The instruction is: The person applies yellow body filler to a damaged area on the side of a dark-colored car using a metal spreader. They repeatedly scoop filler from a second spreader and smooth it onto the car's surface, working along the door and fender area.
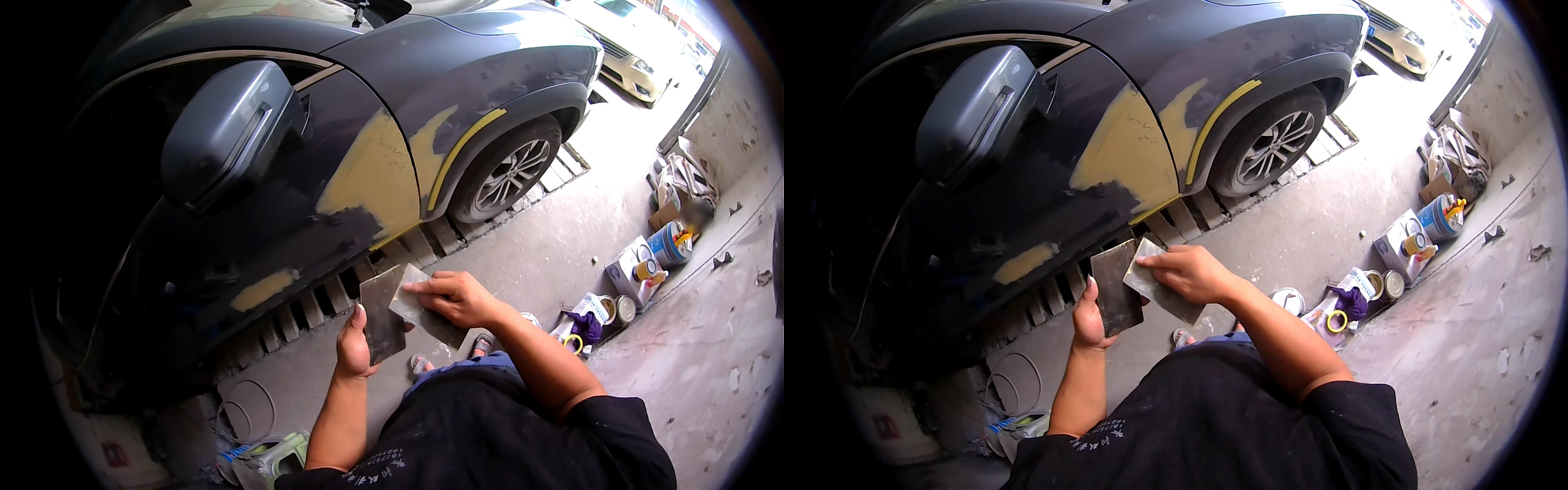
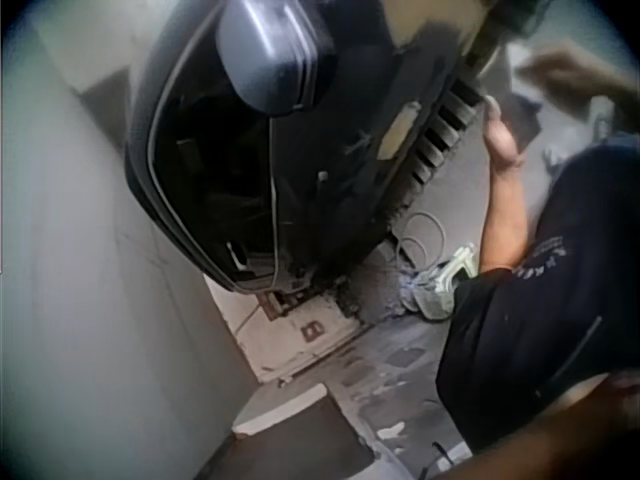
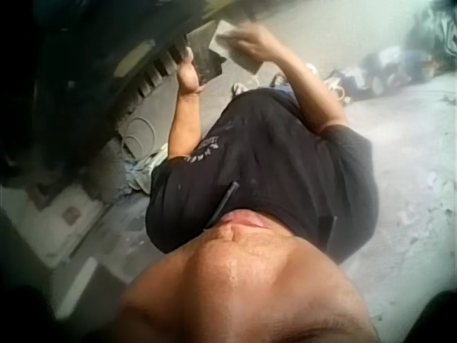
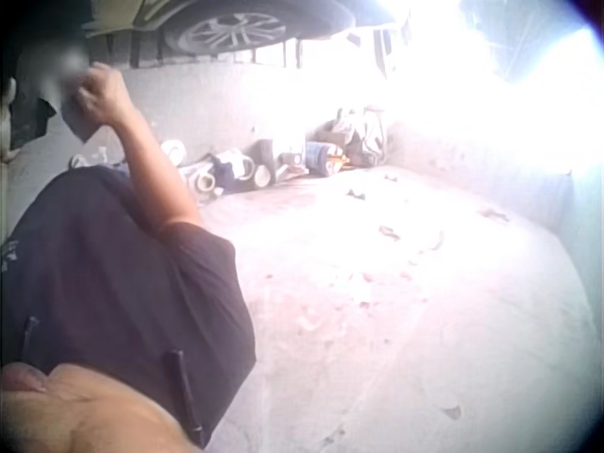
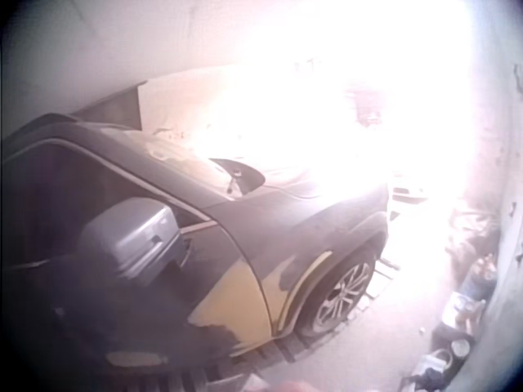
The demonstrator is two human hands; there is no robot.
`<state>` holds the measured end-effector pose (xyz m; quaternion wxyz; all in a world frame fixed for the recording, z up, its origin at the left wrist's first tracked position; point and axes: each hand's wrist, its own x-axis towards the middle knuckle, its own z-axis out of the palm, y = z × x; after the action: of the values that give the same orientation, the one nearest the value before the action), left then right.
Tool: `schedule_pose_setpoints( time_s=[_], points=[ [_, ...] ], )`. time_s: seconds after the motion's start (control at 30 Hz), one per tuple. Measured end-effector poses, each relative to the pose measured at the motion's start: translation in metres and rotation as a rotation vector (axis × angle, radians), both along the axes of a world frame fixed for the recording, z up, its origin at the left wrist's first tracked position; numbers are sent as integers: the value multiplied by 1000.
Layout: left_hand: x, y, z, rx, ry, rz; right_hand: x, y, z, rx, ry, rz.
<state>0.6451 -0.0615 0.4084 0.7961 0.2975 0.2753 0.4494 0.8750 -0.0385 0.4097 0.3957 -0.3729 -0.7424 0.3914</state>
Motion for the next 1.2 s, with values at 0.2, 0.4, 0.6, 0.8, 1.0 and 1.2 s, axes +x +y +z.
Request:
schedule_pose_setpoints(
  time_s=[0.2,0.4,0.6,0.8,1.0,1.2],
  points=[
    [-7,5,17,82,186,-78,-17,11,31,250,-114,141],
    [-23,7,10,55,130,-208,7,20,29,228,-238,93],
    [-22,12,21,56,243,-318,-6,14,67,263,-530,222],
    [-16,17,18,-91,208,-301,-28,3,73,242,-745,419],
    [-15,20,16,-191,46,-211,-6,26,81,218,-747,290],
    [-12,21,20,-358,-75,-48,-29,8,78,289,-769,373]
  ],
)
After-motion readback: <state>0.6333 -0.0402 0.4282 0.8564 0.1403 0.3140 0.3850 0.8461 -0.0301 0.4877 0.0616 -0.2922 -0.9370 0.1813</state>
